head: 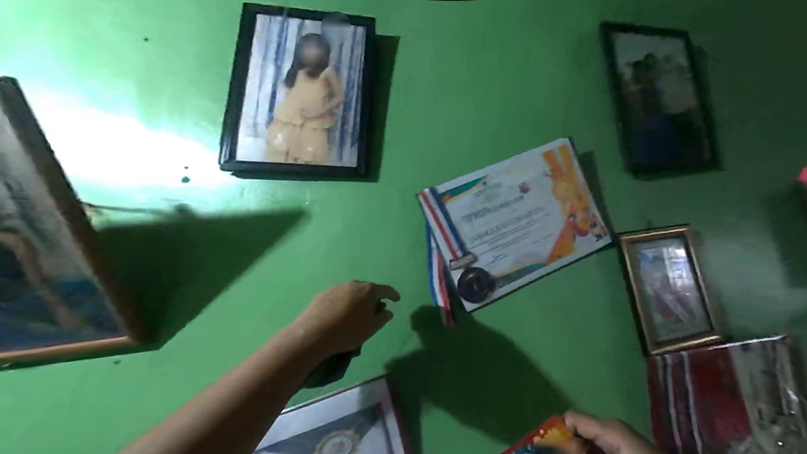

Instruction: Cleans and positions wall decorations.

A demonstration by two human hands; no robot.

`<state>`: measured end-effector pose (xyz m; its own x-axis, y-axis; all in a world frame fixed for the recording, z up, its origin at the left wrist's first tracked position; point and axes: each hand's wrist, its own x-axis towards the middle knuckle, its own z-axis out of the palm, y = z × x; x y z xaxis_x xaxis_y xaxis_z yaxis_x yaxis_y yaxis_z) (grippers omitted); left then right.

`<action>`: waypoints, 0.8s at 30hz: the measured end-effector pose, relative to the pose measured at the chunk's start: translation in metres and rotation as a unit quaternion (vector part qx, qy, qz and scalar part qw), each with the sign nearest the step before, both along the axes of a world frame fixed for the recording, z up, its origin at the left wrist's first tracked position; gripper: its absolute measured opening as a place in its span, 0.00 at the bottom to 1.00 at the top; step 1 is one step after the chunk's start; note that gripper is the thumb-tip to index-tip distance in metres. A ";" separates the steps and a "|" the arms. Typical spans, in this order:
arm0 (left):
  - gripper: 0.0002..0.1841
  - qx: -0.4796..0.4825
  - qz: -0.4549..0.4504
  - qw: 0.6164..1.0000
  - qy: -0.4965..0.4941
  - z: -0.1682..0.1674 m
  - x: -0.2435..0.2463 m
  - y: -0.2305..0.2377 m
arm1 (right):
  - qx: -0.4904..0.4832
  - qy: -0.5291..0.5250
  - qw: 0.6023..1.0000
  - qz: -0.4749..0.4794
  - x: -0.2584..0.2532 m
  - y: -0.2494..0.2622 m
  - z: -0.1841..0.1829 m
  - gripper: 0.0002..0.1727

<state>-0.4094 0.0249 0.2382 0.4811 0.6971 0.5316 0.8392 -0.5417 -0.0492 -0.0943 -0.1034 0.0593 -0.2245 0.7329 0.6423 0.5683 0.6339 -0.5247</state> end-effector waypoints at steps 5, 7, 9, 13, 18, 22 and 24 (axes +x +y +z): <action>0.18 0.005 -0.010 1.000 -0.007 0.010 0.023 -0.010 | 0.042 0.017 0.999 -0.016 0.029 -0.017 0.018 0.09; 0.17 0.017 -0.022 1.000 -0.010 0.006 0.028 -0.014 | 0.050 0.026 0.998 -0.013 0.034 -0.024 0.021 0.08; 0.17 0.014 -0.029 0.999 -0.005 0.000 0.032 -0.020 | 0.050 0.028 0.998 -0.007 0.036 -0.028 0.021 0.08; 0.17 -0.018 -0.006 1.000 0.020 -0.007 0.038 -0.025 | 0.047 0.026 0.998 0.023 0.036 -0.020 0.017 0.09; 0.15 0.037 -0.009 0.999 0.007 0.000 0.044 -0.027 | 0.093 0.031 0.995 0.026 0.044 -0.001 0.033 0.12; 0.14 0.077 -0.011 0.996 -0.051 0.023 0.051 -0.028 | 0.131 0.074 0.987 -0.056 0.059 -0.007 0.087 0.11; 0.13 0.077 -0.018 0.994 -0.078 0.034 0.056 -0.022 | 0.166 0.081 0.978 -0.092 0.064 -0.014 0.118 0.06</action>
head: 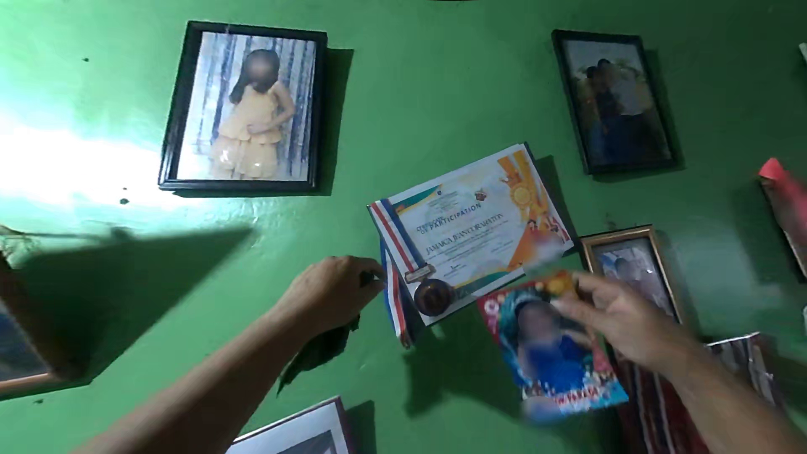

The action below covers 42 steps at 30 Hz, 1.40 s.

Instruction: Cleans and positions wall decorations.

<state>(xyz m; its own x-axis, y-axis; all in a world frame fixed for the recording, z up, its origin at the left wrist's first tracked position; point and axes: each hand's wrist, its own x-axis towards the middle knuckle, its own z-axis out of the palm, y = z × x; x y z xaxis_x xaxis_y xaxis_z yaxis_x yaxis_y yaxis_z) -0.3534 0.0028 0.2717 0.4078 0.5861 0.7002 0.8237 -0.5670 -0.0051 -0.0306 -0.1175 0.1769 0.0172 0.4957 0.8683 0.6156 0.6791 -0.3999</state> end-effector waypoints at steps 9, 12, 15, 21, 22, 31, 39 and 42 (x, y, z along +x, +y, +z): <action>0.14 -0.004 -0.046 0.995 -0.093 0.019 0.014 0.016 | 0.166 0.161 0.970 -0.078 0.063 -0.023 0.125 0.09; 0.15 -0.015 -0.053 0.991 -0.123 0.022 0.015 0.021 | 0.204 0.237 0.949 -0.036 0.079 -0.027 0.143 0.14; 0.16 -0.025 -0.057 0.989 -0.137 0.024 0.017 0.021 | 0.187 0.300 0.935 0.013 0.077 -0.023 0.148 0.11; 0.20 -0.033 -0.065 0.975 -0.209 0.024 0.023 0.024 | 0.124 0.352 0.927 0.044 0.067 0.016 0.151 0.17; 0.23 -0.033 -0.059 0.970 -0.232 0.023 0.025 0.025 | 0.105 0.346 0.931 0.043 0.065 0.025 0.151 0.17; 0.27 -0.053 -0.064 0.965 -0.248 0.025 0.028 0.029 | 0.031 0.292 0.956 -0.005 0.039 0.071 0.143 0.17; 0.24 -0.016 -0.057 0.971 -0.230 0.039 0.024 0.029 | -0.001 0.190 0.975 -0.118 0.036 0.061 0.128 0.15; 0.22 -0.009 -0.063 0.972 -0.227 0.040 0.025 0.033 | -0.010 0.187 0.976 -0.115 0.040 0.057 0.128 0.15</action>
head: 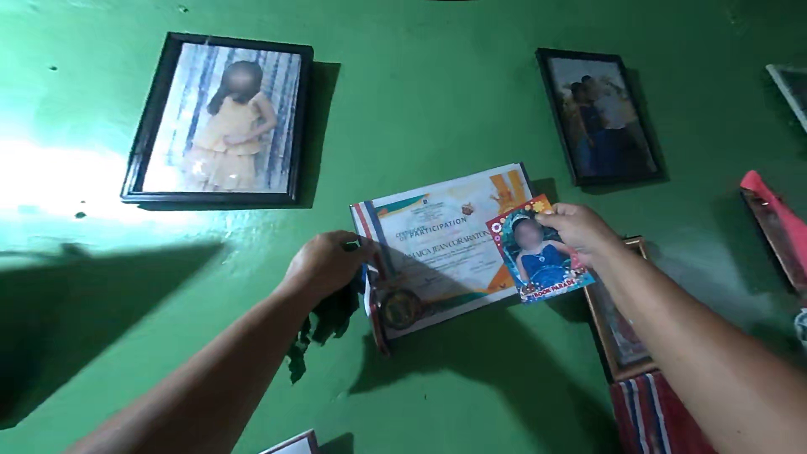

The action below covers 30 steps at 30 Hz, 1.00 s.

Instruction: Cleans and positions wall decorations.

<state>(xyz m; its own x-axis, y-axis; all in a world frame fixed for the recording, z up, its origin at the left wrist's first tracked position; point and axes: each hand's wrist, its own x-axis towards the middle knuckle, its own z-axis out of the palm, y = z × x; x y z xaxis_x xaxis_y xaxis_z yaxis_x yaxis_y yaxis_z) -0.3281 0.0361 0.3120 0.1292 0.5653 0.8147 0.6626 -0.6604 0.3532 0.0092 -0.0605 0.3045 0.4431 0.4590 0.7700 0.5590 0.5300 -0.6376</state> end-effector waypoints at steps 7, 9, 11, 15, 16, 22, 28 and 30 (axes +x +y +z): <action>0.24 0.002 0.014 1.000 0.008 -0.008 -0.002 -0.002 | 0.003 0.020 0.999 0.030 0.003 0.001 -0.001 0.14; 0.25 0.001 0.017 1.000 0.013 -0.011 0.000 -0.005 | 0.000 0.019 0.999 0.035 0.003 0.000 -0.002 0.14; 0.26 -0.003 0.021 1.000 0.017 -0.013 0.001 -0.007 | 0.002 0.013 0.999 0.033 0.004 0.002 -0.004 0.14; 0.27 -0.008 0.031 0.999 0.028 -0.020 0.001 -0.007 | 0.000 0.002 0.999 0.034 0.008 0.006 -0.006 0.15; 0.26 -0.013 0.030 0.999 0.028 -0.022 0.001 -0.010 | 0.000 -0.001 0.999 0.034 0.008 0.006 -0.007 0.15; 0.24 -0.027 0.012 0.999 0.018 -0.030 0.002 -0.016 | 0.008 0.007 0.999 0.033 0.007 0.008 -0.008 0.14; 0.24 -0.030 0.030 0.998 0.046 -0.034 0.001 -0.017 | 0.000 0.009 0.999 0.044 0.008 0.009 -0.008 0.13; 0.26 -0.028 0.031 0.998 0.044 -0.035 -0.001 -0.017 | -0.004 0.003 0.999 0.038 0.009 0.010 -0.008 0.15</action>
